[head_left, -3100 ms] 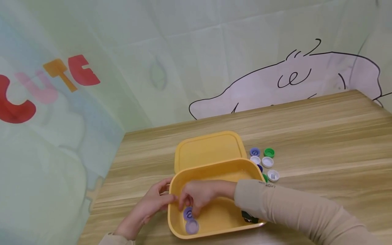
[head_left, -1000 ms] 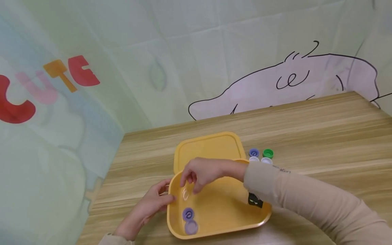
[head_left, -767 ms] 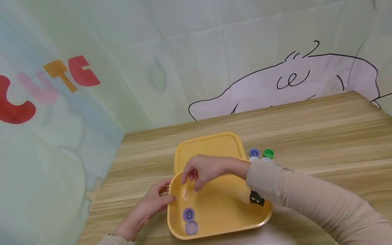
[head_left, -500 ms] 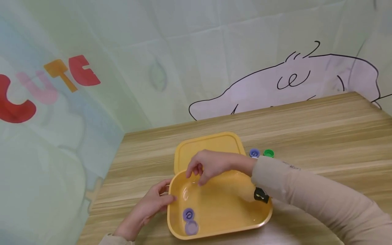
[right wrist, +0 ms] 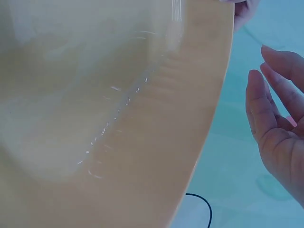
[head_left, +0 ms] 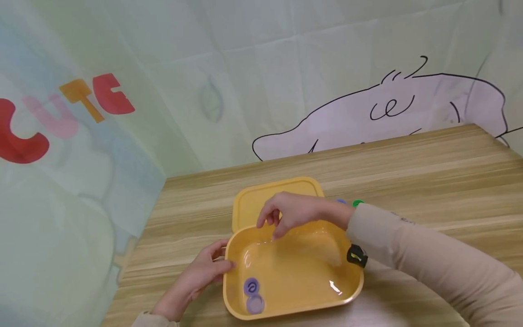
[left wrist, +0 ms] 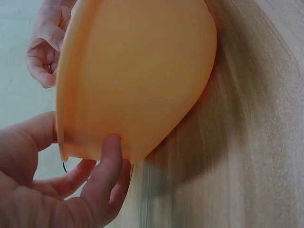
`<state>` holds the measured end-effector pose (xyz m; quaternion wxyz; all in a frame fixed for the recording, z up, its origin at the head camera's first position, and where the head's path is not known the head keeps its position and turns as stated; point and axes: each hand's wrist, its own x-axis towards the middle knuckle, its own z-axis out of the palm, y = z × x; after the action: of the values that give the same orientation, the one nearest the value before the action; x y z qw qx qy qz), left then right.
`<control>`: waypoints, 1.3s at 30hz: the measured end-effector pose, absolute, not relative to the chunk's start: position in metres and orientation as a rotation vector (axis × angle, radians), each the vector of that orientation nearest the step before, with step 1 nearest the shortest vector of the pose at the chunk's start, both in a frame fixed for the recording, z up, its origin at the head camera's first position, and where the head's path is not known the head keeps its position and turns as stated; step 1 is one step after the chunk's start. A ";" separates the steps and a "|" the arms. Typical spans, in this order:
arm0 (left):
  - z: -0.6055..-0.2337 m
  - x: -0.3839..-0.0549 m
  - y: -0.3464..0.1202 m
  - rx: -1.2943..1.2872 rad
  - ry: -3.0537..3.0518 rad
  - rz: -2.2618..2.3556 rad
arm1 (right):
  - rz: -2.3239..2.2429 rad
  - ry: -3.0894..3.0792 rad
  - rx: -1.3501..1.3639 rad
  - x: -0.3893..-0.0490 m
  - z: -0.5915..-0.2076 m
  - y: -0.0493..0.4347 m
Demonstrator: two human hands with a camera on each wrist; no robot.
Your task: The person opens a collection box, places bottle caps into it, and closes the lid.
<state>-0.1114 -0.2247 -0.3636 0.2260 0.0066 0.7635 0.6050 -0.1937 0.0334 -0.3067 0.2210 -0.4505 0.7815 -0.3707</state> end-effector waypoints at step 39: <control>-0.360 -0.110 -0.222 -0.014 2.101 1.682 | -1.046 2.300 -1.083 -0.205 -0.312 0.095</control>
<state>-0.1102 -0.2221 -0.3601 0.2230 -0.0050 0.7609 0.6093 -0.2051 0.0946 -0.3118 0.1951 -0.3865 0.8205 -0.3734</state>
